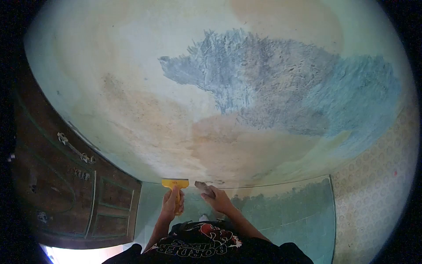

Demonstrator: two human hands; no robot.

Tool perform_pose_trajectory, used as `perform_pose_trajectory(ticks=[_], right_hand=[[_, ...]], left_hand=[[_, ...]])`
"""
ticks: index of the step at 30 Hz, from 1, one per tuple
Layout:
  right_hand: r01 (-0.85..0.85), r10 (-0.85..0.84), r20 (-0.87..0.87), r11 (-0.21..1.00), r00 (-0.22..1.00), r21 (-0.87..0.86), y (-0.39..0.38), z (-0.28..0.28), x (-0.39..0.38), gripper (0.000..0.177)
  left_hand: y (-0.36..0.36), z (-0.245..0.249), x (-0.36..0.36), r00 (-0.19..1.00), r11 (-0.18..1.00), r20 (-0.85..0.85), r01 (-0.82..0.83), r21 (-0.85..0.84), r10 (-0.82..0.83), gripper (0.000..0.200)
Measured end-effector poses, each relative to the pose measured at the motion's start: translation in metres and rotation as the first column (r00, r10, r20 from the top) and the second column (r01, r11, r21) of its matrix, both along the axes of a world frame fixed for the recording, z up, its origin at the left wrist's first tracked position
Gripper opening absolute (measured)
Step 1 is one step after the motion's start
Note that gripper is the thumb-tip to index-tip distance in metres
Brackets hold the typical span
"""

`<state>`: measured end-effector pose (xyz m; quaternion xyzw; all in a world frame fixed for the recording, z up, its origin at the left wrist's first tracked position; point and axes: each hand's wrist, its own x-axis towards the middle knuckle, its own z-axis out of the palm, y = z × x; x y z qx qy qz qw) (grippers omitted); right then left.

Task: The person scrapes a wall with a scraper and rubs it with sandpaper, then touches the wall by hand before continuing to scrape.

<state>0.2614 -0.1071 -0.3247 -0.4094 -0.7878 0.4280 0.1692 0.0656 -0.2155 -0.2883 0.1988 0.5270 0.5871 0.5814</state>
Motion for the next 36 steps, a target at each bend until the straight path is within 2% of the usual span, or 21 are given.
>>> perform_pose_trajectory(ticks=[2, 7, 9, 10, 12, 14, 15, 18, 20, 21, 23, 24, 26, 29, 30, 32, 34, 36], right_hand=[[-0.004, -0.044, -0.219, 0.977, 0.975, -0.215, 0.002, 0.011, -0.004, 0.031], [-0.124, -0.016, -0.388, 0.934, 0.922, -0.334, 0.002, 0.046, -0.019, 0.032], [-0.158, -0.008, -0.429, 0.924, 0.903, -0.348, -0.001, 0.061, -0.024, 0.032], [-0.168, -0.049, -0.479, 0.901, 0.876, -0.399, -0.002, 0.067, -0.027, 0.033], [-0.178, -0.092, -0.522, 0.878, 0.848, -0.444, 0.001, 0.068, -0.029, 0.034], [-0.192, -0.145, -0.554, 0.842, 0.82, -0.504, 0.003, 0.061, -0.029, 0.034], [-0.201, -0.136, -0.558, 0.842, 0.819, -0.5, 0.005, 0.06, -0.027, 0.034], [-0.207, -0.037, -0.466, 0.863, 0.884, -0.461, 0.014, 0.068, -0.023, 0.036], [-0.258, 0.092, -0.562, 0.94, 0.822, -0.223, 0.019, 0.09, -0.026, 0.034], [-0.273, 0.103, -0.563, 0.935, 0.82, -0.226, 0.024, 0.102, -0.026, 0.034], [-0.324, 0.167, -0.52, 0.918, 0.838, -0.227, 0.042, 0.124, -0.026, 0.022], [-0.341, 0.179, -0.523, 0.911, 0.833, -0.232, 0.054, 0.129, -0.027, 0.022], [-0.372, 0.278, -0.551, 0.926, 0.786, -0.063, 0.076, 0.135, -0.028, 0.029], [-0.403, 0.32, -0.63, 0.915, 0.708, 0.012, 0.106, 0.161, -0.029, 0.029], [-0.428, 0.287, -0.655, 0.902, 0.699, -0.061, 0.113, 0.168, -0.028, 0.027], [-0.454, 0.299, -0.692, 0.89, 0.656, -0.046, 0.126, 0.175, -0.028, 0.026], [-0.485, 0.344, -0.702, 0.874, 0.623, -0.002, 0.138, 0.179, -0.025, 0.022], [-0.538, 0.345, -0.722, 0.842, 0.6, -0.045, 0.142, 0.181, -0.025, 0.022]], left_hand=[[0.004, 0.014, 0.002, 1.0, 1.0, -0.001, -0.016, 0.025, 0.016, 0.047], [0.022, 0.027, 0.004, 1.0, 0.995, -0.017, -0.008, 0.101, 0.009, 0.048], [0.029, 0.027, 0.005, 0.987, 0.978, -0.157, 0.015, 0.206, 0.018, 0.05], [0.031, 0.027, 0.005, 0.988, 0.978, -0.155, 0.018, 0.208, 0.015, 0.05], [0.038, 0.031, 0.004, 0.949, 0.969, -0.311, 0.034, 0.244, 0.045, 0.053], [0.047, 0.045, 0.009, 0.941, 0.98, -0.333, 0.01, 0.198, 0.058, 0.051], [0.052, 0.054, 0.01, 0.931, 0.989, -0.357, -0.015, 0.149, 0.068, 0.049], [0.074, 0.078, 0.007, 0.889, 0.981, -0.448, -0.011, 0.194, 0.099, 0.042], [0.094, 0.102, 0.002, 0.896, 0.976, -0.429, -0.023, 0.218, 0.117, 0.038], [0.105, 0.116, 0.0, 0.905, 0.971, -0.408, -0.02, 0.238, 0.119, 0.034], [0.129, 0.146, -0.005, 0.901, 0.902, -0.405, 0.04, 0.43, 0.153, 0.032], [0.14, 0.164, -0.004, 0.9, 0.891, -0.396, 0.02, 0.453, 0.181, 0.037], [0.157, 0.199, -0.005, 0.89, 0.884, -0.395, -0.018, 0.467, 0.226, 0.042], [0.176, 0.241, -0.003, 0.923, 0.907, -0.34, -0.022, 0.421, 0.181, 0.048], [0.182, 0.249, 0.0, 0.937, 0.903, -0.306, -0.02, 0.43, 0.167, 0.049], [0.189, 0.266, 0.005, 0.96, 0.904, -0.245, -0.019, 0.426, 0.135, 0.05], [0.195, 0.271, 0.014, 0.934, 0.898, -0.286, -0.072, 0.434, 0.213, 0.05], [0.197, 0.268, 0.018, 0.906, 0.883, -0.32, -0.11, 0.456, 0.278, 0.051]])
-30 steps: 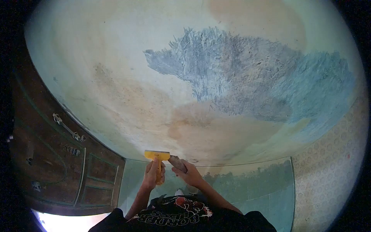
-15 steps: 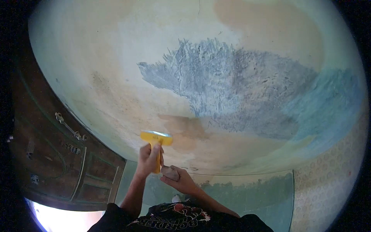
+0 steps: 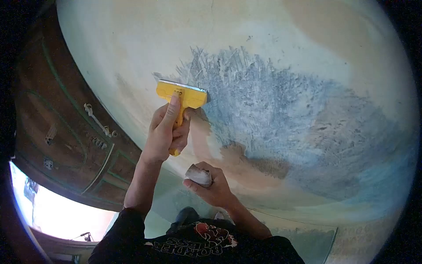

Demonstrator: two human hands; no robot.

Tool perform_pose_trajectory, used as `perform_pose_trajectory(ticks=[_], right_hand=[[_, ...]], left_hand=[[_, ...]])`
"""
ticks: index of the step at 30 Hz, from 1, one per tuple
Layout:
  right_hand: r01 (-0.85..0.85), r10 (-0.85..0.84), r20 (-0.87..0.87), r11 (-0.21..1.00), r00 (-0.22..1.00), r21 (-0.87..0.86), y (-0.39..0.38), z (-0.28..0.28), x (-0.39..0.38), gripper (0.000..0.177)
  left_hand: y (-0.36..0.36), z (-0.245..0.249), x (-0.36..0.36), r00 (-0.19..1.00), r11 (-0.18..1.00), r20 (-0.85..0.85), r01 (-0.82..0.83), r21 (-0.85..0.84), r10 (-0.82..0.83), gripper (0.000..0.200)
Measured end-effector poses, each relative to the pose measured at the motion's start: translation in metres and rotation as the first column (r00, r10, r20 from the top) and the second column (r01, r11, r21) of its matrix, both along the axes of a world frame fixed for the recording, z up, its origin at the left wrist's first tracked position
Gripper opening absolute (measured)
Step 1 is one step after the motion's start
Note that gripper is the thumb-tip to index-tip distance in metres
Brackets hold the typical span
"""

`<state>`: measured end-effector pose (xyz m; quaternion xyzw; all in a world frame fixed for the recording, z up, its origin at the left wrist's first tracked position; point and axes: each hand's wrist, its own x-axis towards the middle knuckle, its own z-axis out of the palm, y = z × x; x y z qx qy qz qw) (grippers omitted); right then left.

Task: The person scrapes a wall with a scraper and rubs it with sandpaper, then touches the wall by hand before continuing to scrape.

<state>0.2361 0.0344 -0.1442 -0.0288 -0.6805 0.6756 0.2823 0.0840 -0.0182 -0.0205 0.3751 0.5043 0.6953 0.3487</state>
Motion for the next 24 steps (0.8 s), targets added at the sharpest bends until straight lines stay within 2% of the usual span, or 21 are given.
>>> perform_pose_trajectory(ticks=[4, 5, 10, 16, 21, 24], right_hand=[[-0.075, 0.071, -0.047, 0.993, 0.996, -0.094, 0.007, -0.006, -0.001, 0.022], [-0.081, 0.077, -0.049, 0.992, 0.996, -0.095, 0.007, -0.01, -0.001, 0.022], [-0.068, 0.072, 0.03, 0.992, 0.997, -0.107, 0.018, -0.01, -0.007, 0.019], [-0.097, 0.101, 0.027, 0.987, 0.995, -0.126, 0.02, -0.017, -0.012, 0.02], [-0.093, 0.101, 0.075, 0.991, 0.992, -0.098, 0.016, -0.014, -0.01, 0.022], [-0.115, 0.121, 0.071, 0.99, 0.99, -0.081, 0.018, -0.017, -0.007, 0.024]], left_hand=[[-0.001, 0.0, 0.003, 1.0, 1.0, 0.004, -0.019, -0.011, 0.019, 0.051], [0.0, -0.001, 0.004, 0.999, 1.0, 0.049, -0.002, 0.006, 0.001, 0.051], [0.003, 0.006, 0.0, 0.988, 0.996, 0.148, 0.036, 0.077, -0.047, 0.049], [0.002, 0.01, -0.002, 0.99, 0.996, 0.118, 0.072, 0.046, -0.077, 0.049], [0.006, 0.007, 0.004, 0.998, 0.998, 0.056, -0.042, 0.037, 0.04, 0.051], [0.004, 0.004, 0.001, 0.998, 0.999, 0.066, -0.004, 0.041, 0.001, 0.05]])
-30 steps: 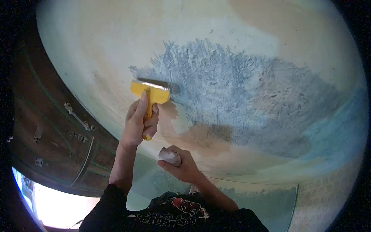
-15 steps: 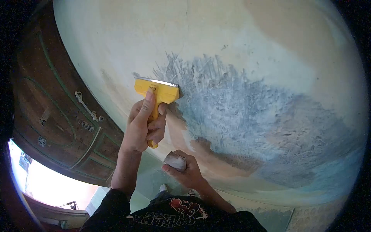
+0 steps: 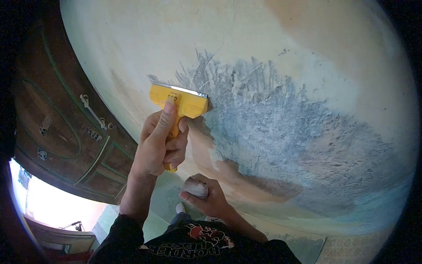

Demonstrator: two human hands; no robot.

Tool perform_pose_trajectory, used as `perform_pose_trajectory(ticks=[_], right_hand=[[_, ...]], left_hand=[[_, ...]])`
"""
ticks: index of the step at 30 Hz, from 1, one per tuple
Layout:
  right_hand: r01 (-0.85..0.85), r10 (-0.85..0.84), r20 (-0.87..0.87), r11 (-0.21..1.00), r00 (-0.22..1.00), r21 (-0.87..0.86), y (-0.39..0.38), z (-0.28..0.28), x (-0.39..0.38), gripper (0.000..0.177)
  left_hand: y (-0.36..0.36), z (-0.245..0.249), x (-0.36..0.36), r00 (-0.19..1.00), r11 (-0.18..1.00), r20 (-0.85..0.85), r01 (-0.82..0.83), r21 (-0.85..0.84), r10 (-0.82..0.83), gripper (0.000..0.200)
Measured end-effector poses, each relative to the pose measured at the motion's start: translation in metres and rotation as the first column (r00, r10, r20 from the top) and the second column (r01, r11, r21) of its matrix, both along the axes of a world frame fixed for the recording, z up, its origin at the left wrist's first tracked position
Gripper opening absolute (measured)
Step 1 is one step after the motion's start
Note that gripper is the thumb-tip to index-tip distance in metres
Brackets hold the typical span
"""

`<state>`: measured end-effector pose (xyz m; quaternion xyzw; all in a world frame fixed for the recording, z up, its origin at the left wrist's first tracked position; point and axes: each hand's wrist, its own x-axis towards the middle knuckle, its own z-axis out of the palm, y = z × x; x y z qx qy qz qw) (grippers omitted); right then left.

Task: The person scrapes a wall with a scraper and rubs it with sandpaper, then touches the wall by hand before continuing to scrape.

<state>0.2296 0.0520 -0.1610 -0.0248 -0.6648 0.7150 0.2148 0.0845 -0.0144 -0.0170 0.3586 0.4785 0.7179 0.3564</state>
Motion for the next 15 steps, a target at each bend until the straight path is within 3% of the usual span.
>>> perform_pose_trajectory(ticks=[2, 4, 15], right_hand=[[-0.012, 0.012, -0.006, 1.0, 1.0, 0.007, -0.0002, -0.0027, 0.0023, 0.025], [-0.035, 0.039, 0.04, 0.995, 0.998, -0.096, -0.001, -0.0026, 0.0034, 0.025], [0.004, -0.002, 0.065, 0.999, 0.998, -0.038, -0.0008, -0.0086, 0.0084, 0.022]], left_hand=[[0.0008, 0.0049, -0.0003, 1.0, 1.0, 0.006, 0.004, 0.0, -0.004, 0.05], [-0.0005, 0.0053, 0.0007, 1.0, 1.0, 0.018, -0.002, -0.002, 0.002, 0.05], [-0.0001, 0.006, 0.0022, 1.0, 1.0, 0.012, -0.018, -0.01, 0.018, 0.048]])
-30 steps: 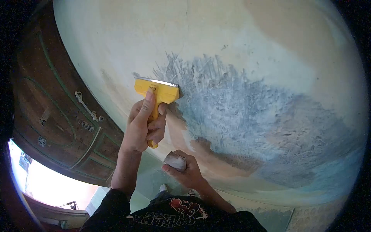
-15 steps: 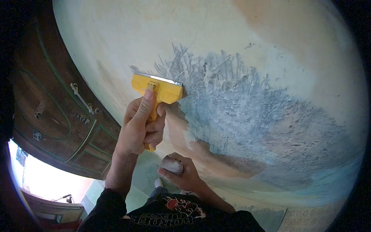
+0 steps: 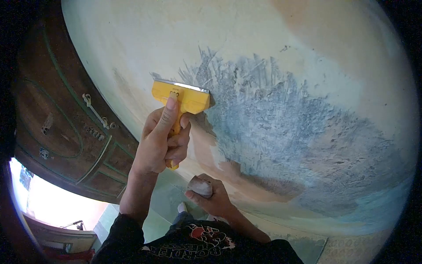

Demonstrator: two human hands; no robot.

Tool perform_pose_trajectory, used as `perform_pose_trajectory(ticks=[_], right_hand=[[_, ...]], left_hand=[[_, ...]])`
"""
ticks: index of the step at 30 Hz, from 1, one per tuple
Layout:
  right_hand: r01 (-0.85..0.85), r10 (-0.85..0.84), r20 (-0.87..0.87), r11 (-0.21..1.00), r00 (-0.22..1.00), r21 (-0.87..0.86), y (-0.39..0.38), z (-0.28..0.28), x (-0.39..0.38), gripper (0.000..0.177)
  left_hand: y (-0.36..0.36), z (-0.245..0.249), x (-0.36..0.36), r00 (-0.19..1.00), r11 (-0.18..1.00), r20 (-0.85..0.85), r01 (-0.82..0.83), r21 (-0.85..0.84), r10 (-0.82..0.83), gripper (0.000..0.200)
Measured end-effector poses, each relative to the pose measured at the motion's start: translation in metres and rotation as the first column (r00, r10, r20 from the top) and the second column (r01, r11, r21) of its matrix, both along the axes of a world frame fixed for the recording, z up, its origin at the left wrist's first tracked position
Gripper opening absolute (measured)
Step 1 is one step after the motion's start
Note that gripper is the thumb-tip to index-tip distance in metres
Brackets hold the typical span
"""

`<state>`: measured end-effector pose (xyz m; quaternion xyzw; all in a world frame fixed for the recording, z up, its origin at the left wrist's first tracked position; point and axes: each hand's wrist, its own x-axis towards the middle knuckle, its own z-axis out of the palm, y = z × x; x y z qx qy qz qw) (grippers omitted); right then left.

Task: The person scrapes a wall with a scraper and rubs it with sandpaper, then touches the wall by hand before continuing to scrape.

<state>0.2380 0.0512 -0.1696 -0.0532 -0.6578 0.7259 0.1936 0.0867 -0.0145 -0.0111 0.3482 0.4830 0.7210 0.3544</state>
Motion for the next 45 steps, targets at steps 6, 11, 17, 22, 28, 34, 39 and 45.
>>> perform_pose_trajectory(ticks=[6, 11, 17, 22, 28, 34, 39, 45], right_hand=[[-0.032, 0.032, 0.031, 0.999, 0.999, -0.024, -0.006, 0.002, -0.009, 0.021], [-0.028, 0.03, 0.046, 0.998, 0.998, -0.051, -0.004, 0.0, -0.004, 0.022], [0.074, -0.076, 0.023, 0.995, 0.997, 0.064, 0.002, -0.006, 0.001, 0.021], [0.093, -0.095, 0.034, 0.994, 0.995, 0.055, 0.011, 0.0, -0.002, 0.022], [0.015, -0.003, -0.117, 0.995, 0.993, 0.099, 0.015, 0.029, -0.02, 0.026], [0.082, -0.035, -0.24, 0.979, 0.97, 0.186, 0.001, 0.045, -0.042, 0.031], [0.25, -0.113, -0.403, 0.919, 0.908, 0.306, 0.0, 0.043, -0.046, 0.034], [0.516, -0.096, -0.698, 0.745, 0.71, 0.422, 0.01, 0.043, -0.056, 0.045]], left_hand=[[0.0, 0.0, 0.0, 1.0, 1.0, -0.005, 0.012, 0.027, -0.011, 0.048], [0.0, 0.004, -0.002, 1.0, 1.0, -0.021, 0.014, -0.004, -0.014, 0.049], [0.001, 0.0, -0.006, 1.0, 1.0, 0.004, 0.028, 0.012, -0.028, 0.049], [0.0, -0.001, -0.004, 0.999, 1.0, 0.019, 0.028, 0.006, -0.028, 0.05], [0.003, -0.003, -0.002, 1.0, 1.0, -0.015, 0.007, 0.014, -0.007, 0.051], [-0.001, 0.005, -0.002, 0.997, 0.998, 0.033, 0.066, -0.003, -0.066, 0.049], [-0.002, 0.003, -0.002, 0.998, 0.998, 0.041, 0.049, -0.026, -0.048, 0.048], [0.0, 0.001, 0.0, 0.995, 0.998, 0.079, 0.055, 0.027, -0.057, 0.047]])
